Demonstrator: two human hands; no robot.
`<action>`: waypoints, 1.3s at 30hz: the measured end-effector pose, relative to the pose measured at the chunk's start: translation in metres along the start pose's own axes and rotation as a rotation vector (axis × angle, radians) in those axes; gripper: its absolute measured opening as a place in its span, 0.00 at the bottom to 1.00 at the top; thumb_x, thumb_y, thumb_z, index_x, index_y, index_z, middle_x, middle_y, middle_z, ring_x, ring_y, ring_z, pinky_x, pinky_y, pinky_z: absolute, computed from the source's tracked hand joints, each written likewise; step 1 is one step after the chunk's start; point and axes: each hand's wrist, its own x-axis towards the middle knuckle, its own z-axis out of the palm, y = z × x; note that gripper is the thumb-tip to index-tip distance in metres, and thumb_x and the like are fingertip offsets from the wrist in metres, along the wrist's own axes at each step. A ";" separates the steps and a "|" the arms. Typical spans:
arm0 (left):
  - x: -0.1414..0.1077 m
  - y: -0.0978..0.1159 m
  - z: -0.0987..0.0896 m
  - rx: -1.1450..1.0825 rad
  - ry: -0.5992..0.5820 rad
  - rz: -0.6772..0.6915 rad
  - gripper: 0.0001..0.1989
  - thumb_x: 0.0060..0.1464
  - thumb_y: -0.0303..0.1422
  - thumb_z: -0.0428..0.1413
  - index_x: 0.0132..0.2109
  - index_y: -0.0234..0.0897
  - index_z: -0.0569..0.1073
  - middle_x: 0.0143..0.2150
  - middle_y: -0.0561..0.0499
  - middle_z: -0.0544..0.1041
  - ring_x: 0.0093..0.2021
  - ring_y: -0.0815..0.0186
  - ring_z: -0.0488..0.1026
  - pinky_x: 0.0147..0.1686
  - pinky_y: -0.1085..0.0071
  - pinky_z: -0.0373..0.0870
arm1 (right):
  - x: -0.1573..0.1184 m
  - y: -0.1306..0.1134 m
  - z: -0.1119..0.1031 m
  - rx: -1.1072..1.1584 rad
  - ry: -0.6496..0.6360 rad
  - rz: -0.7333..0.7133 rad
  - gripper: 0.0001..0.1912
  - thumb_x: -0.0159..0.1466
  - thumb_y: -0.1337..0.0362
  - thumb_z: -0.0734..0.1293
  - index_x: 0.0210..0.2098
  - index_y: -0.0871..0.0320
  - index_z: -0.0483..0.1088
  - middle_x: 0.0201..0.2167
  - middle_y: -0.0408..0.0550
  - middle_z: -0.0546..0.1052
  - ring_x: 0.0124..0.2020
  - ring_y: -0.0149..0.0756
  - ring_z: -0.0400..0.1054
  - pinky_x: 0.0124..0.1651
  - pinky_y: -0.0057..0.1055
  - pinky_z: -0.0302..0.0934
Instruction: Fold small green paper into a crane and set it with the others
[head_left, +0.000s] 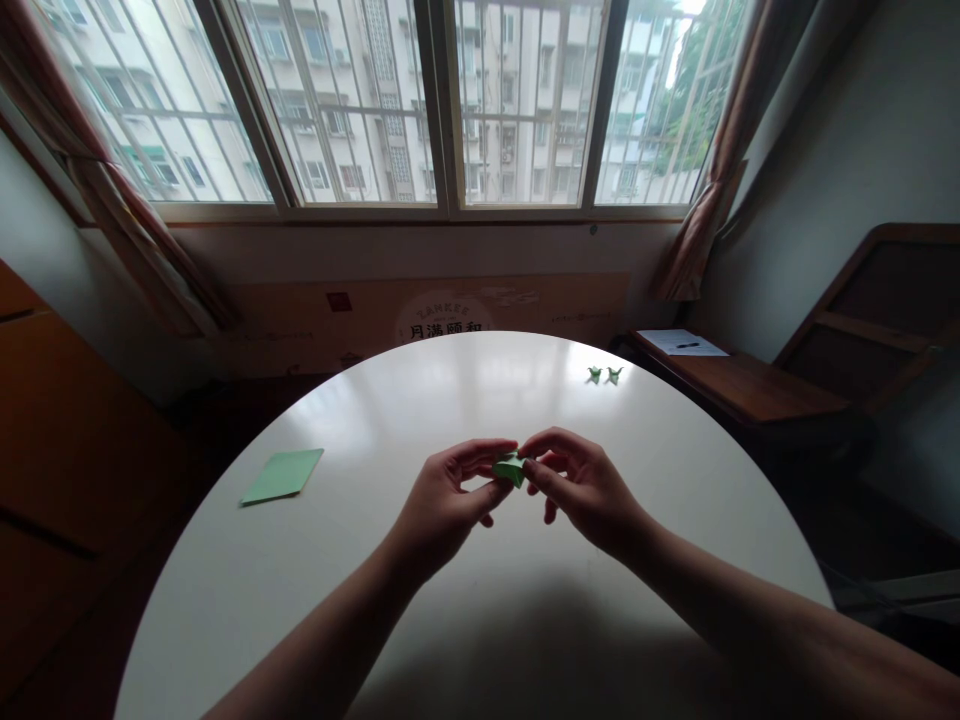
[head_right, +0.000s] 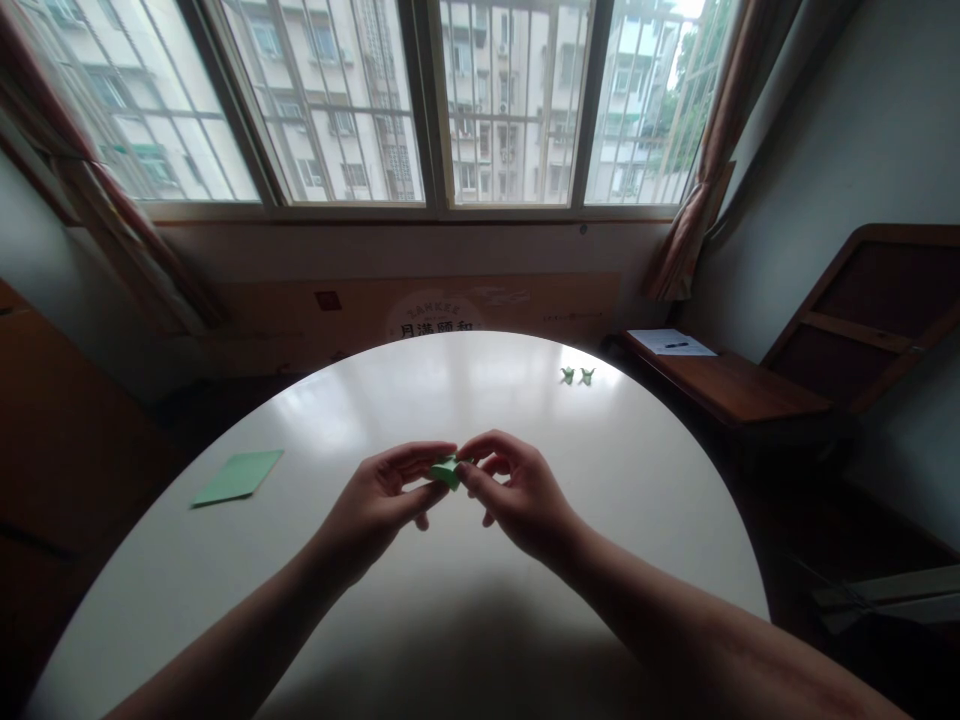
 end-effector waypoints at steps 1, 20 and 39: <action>0.000 0.000 0.000 0.002 -0.003 -0.001 0.20 0.53 0.31 0.65 0.53 0.32 0.78 0.45 0.39 0.82 0.46 0.53 0.78 0.21 0.76 0.72 | 0.000 0.000 0.000 0.000 0.000 0.000 0.10 0.62 0.58 0.72 0.39 0.57 0.74 0.31 0.46 0.75 0.30 0.35 0.71 0.18 0.24 0.66; -0.001 0.003 0.003 0.037 -0.011 0.010 0.19 0.54 0.34 0.62 0.52 0.32 0.79 0.44 0.40 0.82 0.42 0.56 0.78 0.22 0.75 0.73 | -0.001 -0.002 0.002 -0.058 0.037 -0.015 0.07 0.60 0.61 0.73 0.36 0.57 0.73 0.31 0.45 0.74 0.30 0.35 0.70 0.18 0.23 0.65; -0.002 0.004 0.006 0.077 0.145 0.043 0.13 0.49 0.28 0.59 0.42 0.33 0.81 0.42 0.43 0.82 0.39 0.58 0.77 0.22 0.74 0.74 | -0.002 -0.002 0.008 -0.063 0.062 -0.001 0.10 0.56 0.63 0.77 0.34 0.56 0.74 0.31 0.45 0.76 0.28 0.33 0.69 0.18 0.23 0.65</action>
